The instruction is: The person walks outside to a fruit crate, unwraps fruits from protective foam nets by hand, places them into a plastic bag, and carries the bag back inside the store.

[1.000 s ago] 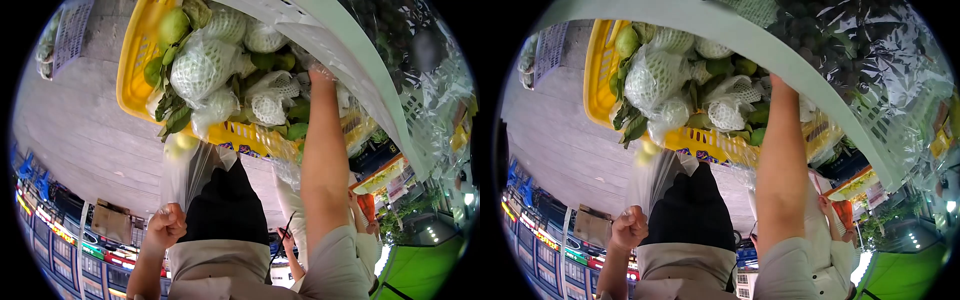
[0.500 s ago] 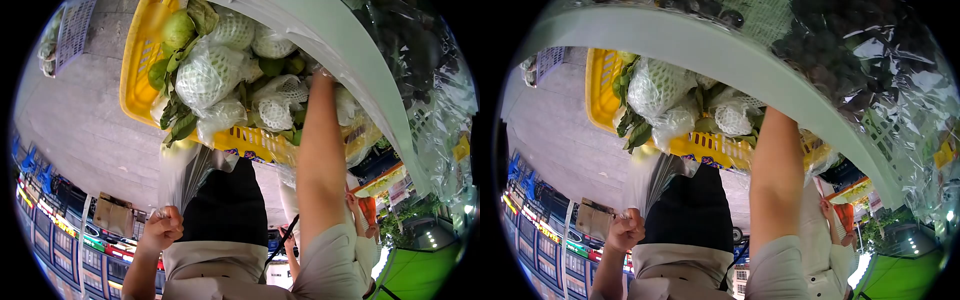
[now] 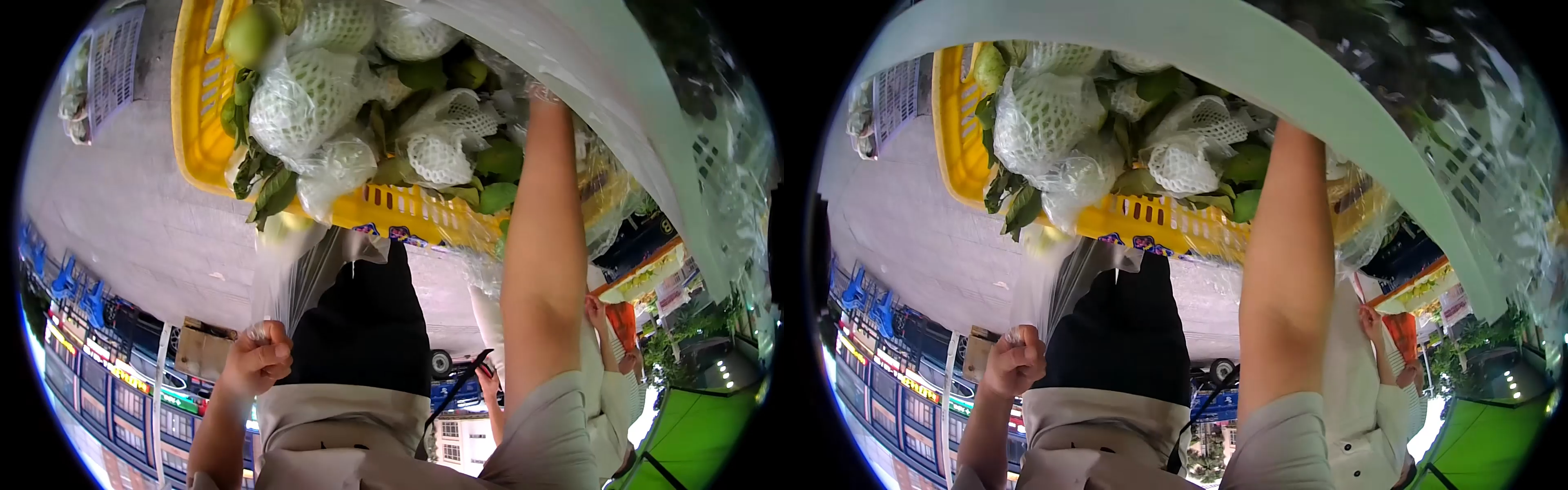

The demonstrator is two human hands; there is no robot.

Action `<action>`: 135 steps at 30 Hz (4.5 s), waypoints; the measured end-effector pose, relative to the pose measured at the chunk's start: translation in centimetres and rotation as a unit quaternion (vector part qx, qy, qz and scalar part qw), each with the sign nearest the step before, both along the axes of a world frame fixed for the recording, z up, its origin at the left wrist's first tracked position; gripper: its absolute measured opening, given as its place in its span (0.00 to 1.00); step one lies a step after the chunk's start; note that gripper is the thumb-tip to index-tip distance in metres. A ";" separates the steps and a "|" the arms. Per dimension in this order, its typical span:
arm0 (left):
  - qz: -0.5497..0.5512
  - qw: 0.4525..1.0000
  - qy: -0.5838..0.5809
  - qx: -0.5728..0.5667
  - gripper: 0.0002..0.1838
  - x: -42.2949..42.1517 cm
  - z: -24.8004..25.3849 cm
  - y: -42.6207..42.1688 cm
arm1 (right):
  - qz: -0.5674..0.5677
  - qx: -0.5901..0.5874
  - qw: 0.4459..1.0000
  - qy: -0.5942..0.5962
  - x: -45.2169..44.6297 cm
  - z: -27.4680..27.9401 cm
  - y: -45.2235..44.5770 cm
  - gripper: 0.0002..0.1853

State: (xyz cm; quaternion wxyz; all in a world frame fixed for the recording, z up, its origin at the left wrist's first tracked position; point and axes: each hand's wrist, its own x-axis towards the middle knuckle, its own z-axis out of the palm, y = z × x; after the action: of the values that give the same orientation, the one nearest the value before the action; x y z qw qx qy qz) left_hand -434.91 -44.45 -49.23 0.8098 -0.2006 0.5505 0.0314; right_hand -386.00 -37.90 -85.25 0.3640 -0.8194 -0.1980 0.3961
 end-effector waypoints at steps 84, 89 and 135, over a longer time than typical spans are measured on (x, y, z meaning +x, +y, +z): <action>-0.297 0.876 -0.087 0.369 0.31 10.6 0.9 1.8 | 0.223 0.103 0.922 0.298 -16.2 38.0 -13.2 0.37; -0.348 0.883 0.006 0.314 0.11 9.8 3.0 1.1 | -0.077 0.161 0.797 0.577 -17.0 34.9 -13.9 0.37; -0.201 0.960 -0.150 0.126 0.15 -5.8 12.8 -4.1 | 0.124 0.063 0.954 -0.265 -12.6 24.2 -11.3 0.08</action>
State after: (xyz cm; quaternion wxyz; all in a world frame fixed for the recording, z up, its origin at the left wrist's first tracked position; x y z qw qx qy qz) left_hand -440.69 -48.50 -36.47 0.8912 0.0158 0.4436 -0.0932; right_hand -398.60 -49.17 -61.06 0.2976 -0.8393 -0.4122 0.1929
